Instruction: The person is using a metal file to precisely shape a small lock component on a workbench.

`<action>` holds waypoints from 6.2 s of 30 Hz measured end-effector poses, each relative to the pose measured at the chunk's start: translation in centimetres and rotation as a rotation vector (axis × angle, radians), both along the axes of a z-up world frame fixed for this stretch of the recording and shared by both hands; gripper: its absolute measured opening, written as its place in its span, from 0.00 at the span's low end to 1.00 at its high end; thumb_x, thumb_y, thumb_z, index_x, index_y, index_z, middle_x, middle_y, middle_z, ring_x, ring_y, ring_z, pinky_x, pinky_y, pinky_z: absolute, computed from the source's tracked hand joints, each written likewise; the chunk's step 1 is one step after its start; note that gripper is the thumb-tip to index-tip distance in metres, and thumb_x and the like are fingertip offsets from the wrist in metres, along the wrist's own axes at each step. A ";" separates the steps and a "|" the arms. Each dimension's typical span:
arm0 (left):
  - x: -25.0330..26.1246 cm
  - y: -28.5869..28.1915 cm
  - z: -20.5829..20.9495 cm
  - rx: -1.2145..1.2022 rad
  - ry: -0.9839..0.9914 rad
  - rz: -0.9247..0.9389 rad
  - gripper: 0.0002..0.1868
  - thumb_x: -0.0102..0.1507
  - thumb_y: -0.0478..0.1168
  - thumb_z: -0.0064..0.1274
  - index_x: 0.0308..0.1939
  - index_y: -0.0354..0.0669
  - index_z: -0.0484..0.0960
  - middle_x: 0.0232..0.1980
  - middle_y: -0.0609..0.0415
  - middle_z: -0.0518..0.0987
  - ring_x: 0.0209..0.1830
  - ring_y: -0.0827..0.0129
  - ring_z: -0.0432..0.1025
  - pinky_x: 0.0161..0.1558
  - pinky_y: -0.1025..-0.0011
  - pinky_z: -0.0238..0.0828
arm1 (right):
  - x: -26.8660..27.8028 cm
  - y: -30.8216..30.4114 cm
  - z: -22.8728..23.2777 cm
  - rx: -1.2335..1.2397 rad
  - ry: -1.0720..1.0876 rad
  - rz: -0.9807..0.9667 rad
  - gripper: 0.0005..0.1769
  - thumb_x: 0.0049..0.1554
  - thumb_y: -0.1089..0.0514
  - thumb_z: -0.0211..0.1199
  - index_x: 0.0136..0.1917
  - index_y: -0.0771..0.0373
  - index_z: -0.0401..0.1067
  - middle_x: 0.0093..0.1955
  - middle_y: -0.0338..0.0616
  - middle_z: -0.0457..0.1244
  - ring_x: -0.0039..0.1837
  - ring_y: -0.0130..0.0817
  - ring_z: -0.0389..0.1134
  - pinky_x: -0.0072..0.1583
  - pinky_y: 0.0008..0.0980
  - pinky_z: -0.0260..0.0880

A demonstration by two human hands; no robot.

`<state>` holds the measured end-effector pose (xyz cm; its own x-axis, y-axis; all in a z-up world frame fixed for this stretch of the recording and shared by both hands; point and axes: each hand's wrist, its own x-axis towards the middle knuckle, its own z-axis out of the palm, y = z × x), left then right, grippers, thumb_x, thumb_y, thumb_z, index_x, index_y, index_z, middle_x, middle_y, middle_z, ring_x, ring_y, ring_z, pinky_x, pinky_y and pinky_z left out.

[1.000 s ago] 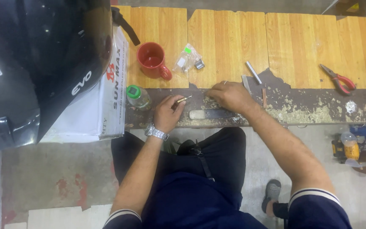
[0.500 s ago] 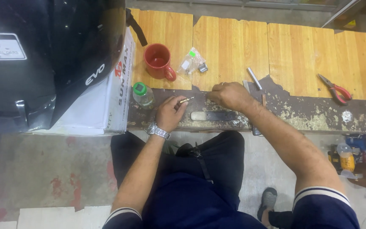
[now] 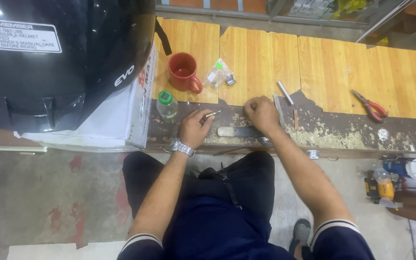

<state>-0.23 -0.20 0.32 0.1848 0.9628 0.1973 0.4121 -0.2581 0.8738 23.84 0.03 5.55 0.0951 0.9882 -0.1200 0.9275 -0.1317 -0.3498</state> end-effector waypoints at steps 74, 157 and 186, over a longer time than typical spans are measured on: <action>-0.4 -0.3 0.4 -0.026 0.013 0.008 0.11 0.64 0.43 0.59 0.50 0.49 0.86 0.35 0.51 0.82 0.36 0.61 0.79 0.38 0.67 0.78 | 1.2 9.7 -2.9 -0.579 -0.430 0.160 0.22 0.45 0.47 0.71 0.48 0.64 0.83 0.49 0.51 0.74 0.59 0.49 0.74 0.59 0.49 0.74; -0.2 -0.3 -0.3 0.076 0.022 0.004 0.13 0.65 0.44 0.56 0.51 0.48 0.85 0.37 0.49 0.85 0.40 0.55 0.80 0.44 0.61 0.78 | -4.7 0.9 1.7 0.127 0.365 0.229 0.15 0.58 0.60 0.67 0.59 0.53 0.79 0.53 0.45 0.71 0.61 0.48 0.70 0.70 0.55 0.63; 0.6 0.5 -0.5 -0.026 0.184 -0.040 0.11 0.65 0.45 0.56 0.50 0.51 0.86 0.37 0.53 0.85 0.37 0.63 0.79 0.40 0.66 0.78 | -4.9 -1.9 -1.4 0.211 0.453 0.163 0.08 0.63 0.60 0.62 0.54 0.60 0.80 0.48 0.53 0.70 0.55 0.53 0.70 0.56 0.47 0.70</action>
